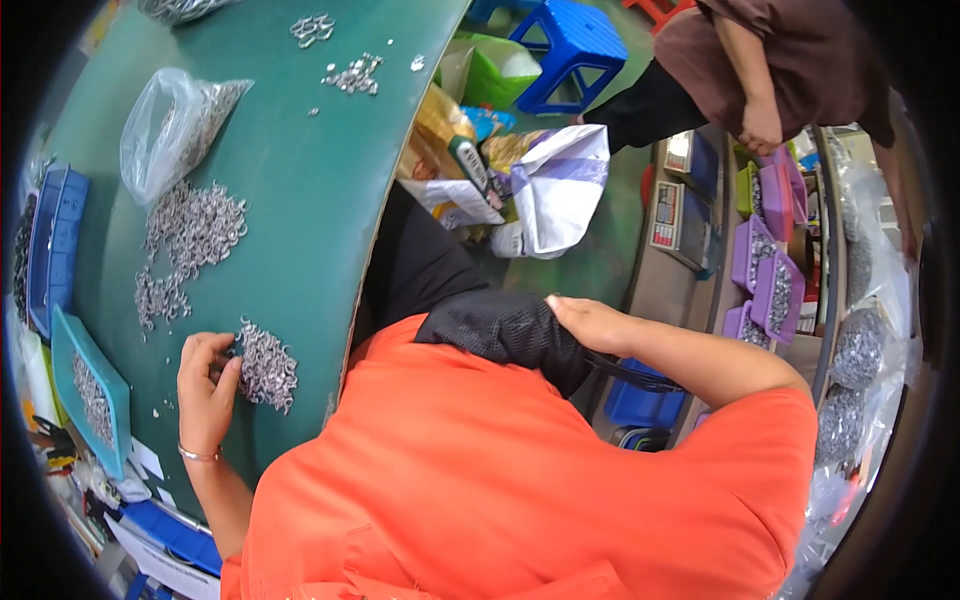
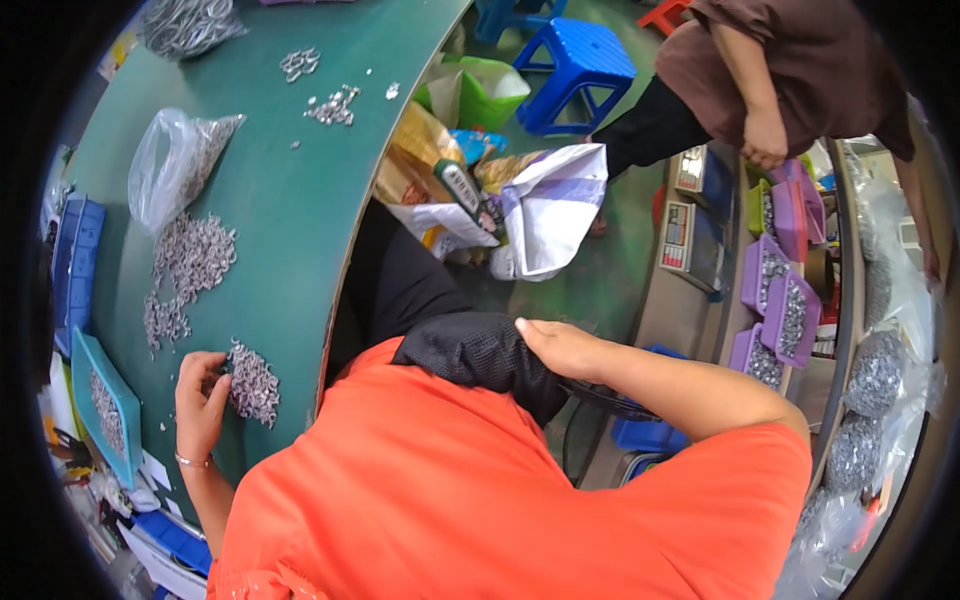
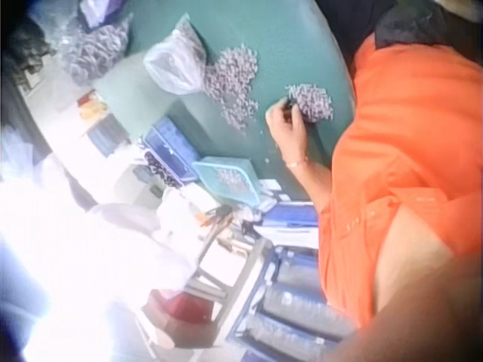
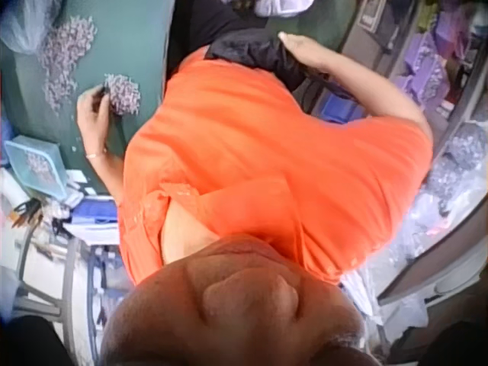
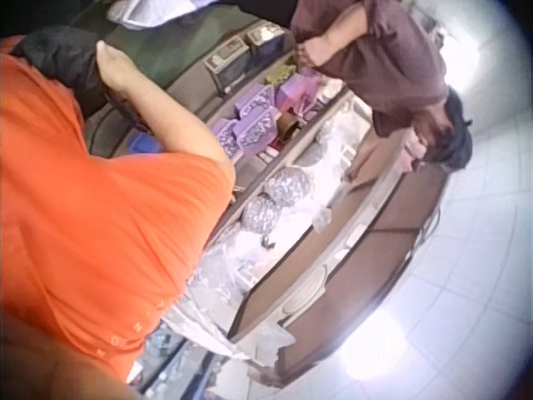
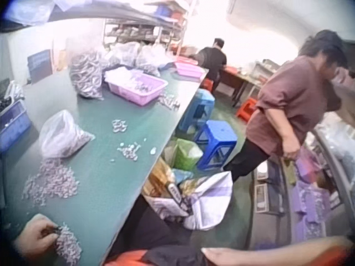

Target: The person assembles small metal parts by hand on a green workbench, picking up components and joining them together. They occasionally pause to adjust their head-mounted camera and handle a plastic bag of parts.

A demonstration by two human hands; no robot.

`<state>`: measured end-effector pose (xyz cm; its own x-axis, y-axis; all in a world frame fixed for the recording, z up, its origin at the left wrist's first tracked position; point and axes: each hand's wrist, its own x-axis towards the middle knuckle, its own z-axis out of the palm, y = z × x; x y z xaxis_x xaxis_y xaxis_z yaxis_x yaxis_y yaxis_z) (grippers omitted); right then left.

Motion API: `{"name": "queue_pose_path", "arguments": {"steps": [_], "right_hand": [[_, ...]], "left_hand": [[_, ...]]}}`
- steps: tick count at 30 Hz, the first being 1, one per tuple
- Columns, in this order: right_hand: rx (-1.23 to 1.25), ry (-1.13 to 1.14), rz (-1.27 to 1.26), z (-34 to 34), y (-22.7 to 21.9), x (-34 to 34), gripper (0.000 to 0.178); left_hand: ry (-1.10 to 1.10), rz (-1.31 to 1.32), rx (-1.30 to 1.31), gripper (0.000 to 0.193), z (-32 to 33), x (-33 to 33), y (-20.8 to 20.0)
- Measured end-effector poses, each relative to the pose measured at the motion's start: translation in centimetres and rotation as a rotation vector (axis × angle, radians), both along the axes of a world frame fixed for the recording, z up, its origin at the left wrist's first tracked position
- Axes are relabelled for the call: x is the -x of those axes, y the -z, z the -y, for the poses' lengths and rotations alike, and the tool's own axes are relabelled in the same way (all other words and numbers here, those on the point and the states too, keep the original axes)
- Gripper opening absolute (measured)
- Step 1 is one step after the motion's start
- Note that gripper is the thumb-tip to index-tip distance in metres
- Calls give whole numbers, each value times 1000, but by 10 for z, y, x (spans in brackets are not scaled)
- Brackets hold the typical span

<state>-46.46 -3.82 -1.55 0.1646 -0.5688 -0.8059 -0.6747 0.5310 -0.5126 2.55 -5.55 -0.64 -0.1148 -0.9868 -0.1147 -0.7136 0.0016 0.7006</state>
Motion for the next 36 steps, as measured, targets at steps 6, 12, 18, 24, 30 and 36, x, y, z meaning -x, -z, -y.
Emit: {"name": "queue_pose_path", "arguments": {"steps": [6, 12, 18, 24, 30, 36], "right_hand": [[180, -138, 157, 13, 4, -10, 94], [150, -186, 135, 31, 10, -21, 82], [97, -410, 72, 66, 7, -45, 67], [40, -710, -13, 86, 5, -69, 66], [75, -707, 2, 82, 10, -67, 63], [78, -720, -28, 81, 7, -69, 62]], "left_hand": [[-19, 28, -28, 26, -2, 7, -9], [-37, 17, -42, 27, -2, 11, -9], [-34, 41, -40, 26, -2, 8, -9], [-59, 26, -66, 26, -1, 11, -11], [-69, 21, -58, 26, -3, 10, -8], [-116, 70, 174, 25, 10, 24, -23]]}}
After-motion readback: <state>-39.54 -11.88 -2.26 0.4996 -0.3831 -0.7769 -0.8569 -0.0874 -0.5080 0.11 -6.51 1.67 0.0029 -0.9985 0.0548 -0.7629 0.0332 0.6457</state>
